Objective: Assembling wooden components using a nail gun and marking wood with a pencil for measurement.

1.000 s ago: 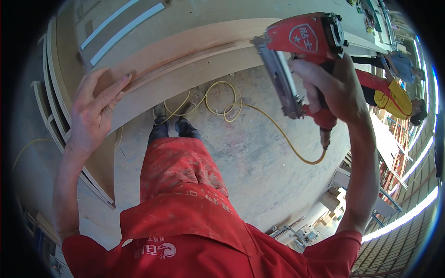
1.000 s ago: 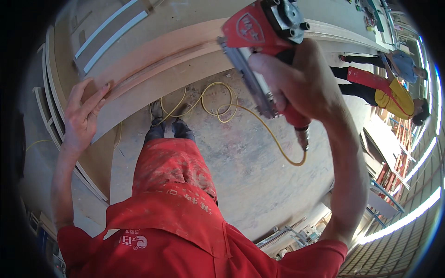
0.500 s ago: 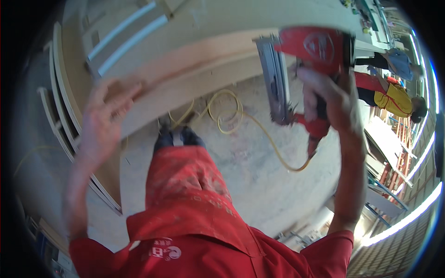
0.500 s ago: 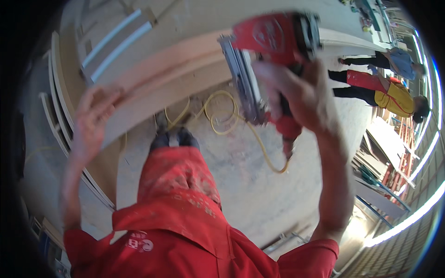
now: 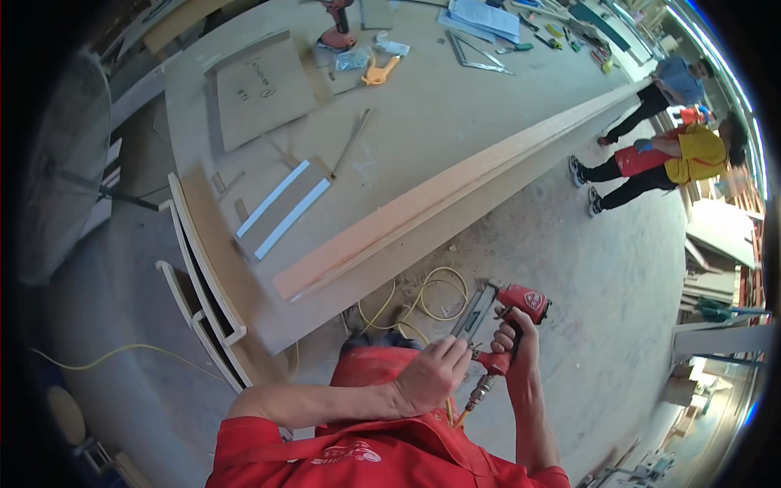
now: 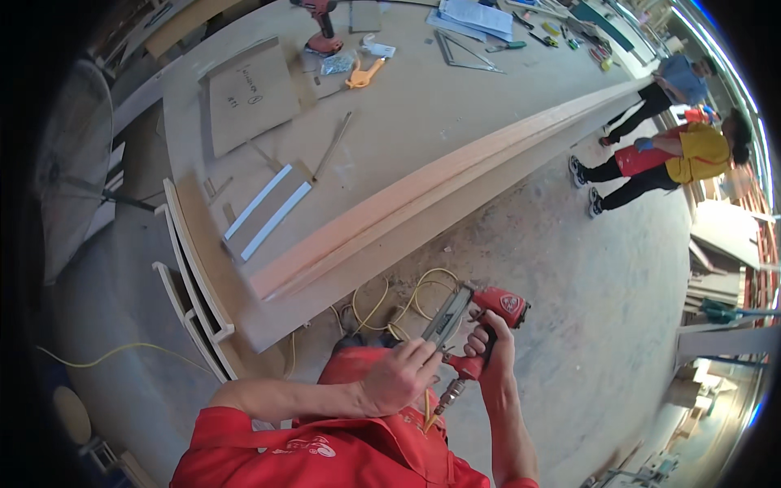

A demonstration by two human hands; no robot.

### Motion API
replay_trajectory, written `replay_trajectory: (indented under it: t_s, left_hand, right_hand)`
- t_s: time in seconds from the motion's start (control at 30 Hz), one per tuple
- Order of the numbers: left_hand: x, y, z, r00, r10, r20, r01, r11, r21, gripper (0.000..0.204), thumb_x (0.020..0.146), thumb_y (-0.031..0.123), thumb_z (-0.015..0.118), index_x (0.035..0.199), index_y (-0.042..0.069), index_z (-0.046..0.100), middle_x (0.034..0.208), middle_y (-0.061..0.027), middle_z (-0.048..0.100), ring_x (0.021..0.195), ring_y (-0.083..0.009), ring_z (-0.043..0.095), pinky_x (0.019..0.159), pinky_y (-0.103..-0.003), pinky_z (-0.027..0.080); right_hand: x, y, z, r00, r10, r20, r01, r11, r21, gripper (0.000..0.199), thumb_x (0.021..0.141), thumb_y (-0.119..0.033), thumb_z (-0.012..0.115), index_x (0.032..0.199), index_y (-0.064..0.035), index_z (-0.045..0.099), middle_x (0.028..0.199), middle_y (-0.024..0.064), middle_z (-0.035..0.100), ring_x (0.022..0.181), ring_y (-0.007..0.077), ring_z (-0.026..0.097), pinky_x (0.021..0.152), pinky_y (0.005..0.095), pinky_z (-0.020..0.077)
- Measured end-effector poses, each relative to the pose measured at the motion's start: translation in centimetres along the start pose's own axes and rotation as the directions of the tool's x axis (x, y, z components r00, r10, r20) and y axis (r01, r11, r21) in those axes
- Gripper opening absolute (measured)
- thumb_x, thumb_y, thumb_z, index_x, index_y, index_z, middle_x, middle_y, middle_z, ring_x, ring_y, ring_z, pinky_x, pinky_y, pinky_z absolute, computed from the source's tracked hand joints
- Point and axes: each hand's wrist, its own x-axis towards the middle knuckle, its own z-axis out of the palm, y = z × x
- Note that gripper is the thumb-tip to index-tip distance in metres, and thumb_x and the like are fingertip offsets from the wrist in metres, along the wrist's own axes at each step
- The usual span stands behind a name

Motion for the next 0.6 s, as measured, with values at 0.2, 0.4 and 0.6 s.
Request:
replay_trajectory:
  t_s: [0.2,0.4,0.6]
  left_hand:
    - [1.5,-0.1,4.8,0.966,0.249,0.065,-0.242,0.965,-0.099,0.046,0.086,0.030,0.069,0.121,-0.001,0.068,0.095,-0.0127,0.057,0.090,-0.0285,0.059,0.081,-0.037,0.051]
    - [3.4,1.7,9.2,0.965,0.223,0.137,-0.207,0.971,-0.122,0.051,0.085,0.031,0.072,0.127,0.003,0.065,0.095,-0.0136,0.055,0.089,-0.0302,0.059,0.078,-0.042,0.050]
    - [7.9,6.2,12.9,0.925,-0.311,0.218,0.368,0.876,-0.313,0.061,0.090,0.013,0.072,0.146,-0.002,0.051,0.126,-0.0173,0.064,0.114,-0.0353,0.066,0.098,-0.040,0.054]
  right_hand:
    - [0.8,2.4,-7.6,1.000,0.014,0.008,-0.015,0.982,0.190,0.029,0.104,-0.032,0.059,0.114,-0.0058,0.065,0.059,-0.0110,0.031,0.046,0.0042,0.033,0.046,0.0236,0.0346]
    - [1.7,1.6,-11.4,0.999,-0.026,-0.034,0.031,0.986,0.165,0.025,0.105,-0.033,0.059,0.110,-0.0090,0.065,0.059,-0.0108,0.031,0.046,0.0049,0.031,0.044,0.0247,0.0305]
    - [2.4,-2.5,-16.6,0.990,-0.128,0.060,0.100,0.934,0.344,0.023,0.103,-0.030,0.061,0.102,-0.0072,0.063,0.062,-0.0053,0.042,0.047,0.0088,0.039,0.044,0.0279,0.0350]
